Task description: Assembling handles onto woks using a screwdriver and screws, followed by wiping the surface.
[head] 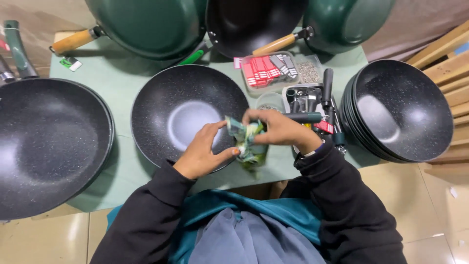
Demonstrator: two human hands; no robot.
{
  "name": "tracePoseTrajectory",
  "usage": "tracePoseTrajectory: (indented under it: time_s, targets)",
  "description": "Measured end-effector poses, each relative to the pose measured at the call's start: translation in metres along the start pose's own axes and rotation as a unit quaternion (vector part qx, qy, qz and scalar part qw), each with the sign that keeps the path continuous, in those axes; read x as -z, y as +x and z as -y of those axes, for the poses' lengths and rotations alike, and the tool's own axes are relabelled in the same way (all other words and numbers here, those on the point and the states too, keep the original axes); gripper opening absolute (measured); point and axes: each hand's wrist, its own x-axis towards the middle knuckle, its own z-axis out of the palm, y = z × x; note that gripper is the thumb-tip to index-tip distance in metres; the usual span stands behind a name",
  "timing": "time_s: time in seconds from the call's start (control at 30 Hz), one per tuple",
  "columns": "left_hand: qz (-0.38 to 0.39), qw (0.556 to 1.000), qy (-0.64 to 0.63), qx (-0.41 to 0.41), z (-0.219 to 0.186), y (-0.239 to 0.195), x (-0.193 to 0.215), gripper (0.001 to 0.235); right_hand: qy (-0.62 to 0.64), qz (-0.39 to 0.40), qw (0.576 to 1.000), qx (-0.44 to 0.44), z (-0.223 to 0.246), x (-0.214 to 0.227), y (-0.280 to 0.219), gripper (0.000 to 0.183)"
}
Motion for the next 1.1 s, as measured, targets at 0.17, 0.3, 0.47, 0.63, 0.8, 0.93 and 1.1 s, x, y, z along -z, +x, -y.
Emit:
tracePoseTrajectory:
  time_s: [0.17, 0.3, 0.47, 0.63, 0.8, 0.93, 1.1]
  targets:
    - [-0.024, 0.977, -0.205, -0.05, 0.018, 0.008, -0.02, 0.081, 0.237, -0.233, 0.943, 0.002, 0.009, -0.045, 0.039, 0.033]
    - [-0.163, 0.95, -0.267, 0.003, -0.001, 0.008, -0.006, 0.064, 0.165, -0.188, 0.964, 0.087, -0.01, -0.053, 0.052, 0.04]
    - [-0.252, 0.945, -0.205, 0.039, 0.015, 0.016, 0.019, 0.035, 0.038, -0.116, 0.98, 0.157, 0.0, -0.012, 0.036, 0.049]
    - [-0.216, 0.957, 0.177, 0.08, 0.079, 0.044, -0.009, 0.044, -0.334, 0.007, 0.932, -0.142, -0.07, 0.008, 0.036, 0.037]
    - [0.096, 0.953, 0.243, 0.155, 0.088, 0.063, -0.044, 0.051, -0.307, 0.09, 0.92, -0.225, -0.094, 0.013, 0.042, 0.039]
    - [0.11, 0.889, 0.443, 0.038, 0.119, 0.085, -0.063, 0.063, -0.281, 0.152, 0.913, -0.255, -0.086, 0.02, 0.045, 0.048]
    - [0.086, 0.896, 0.424, 0.095, 0.132, 0.119, -0.042, 0.061, -0.273, 0.158, 0.911, -0.266, -0.084, 0.022, 0.045, 0.05]
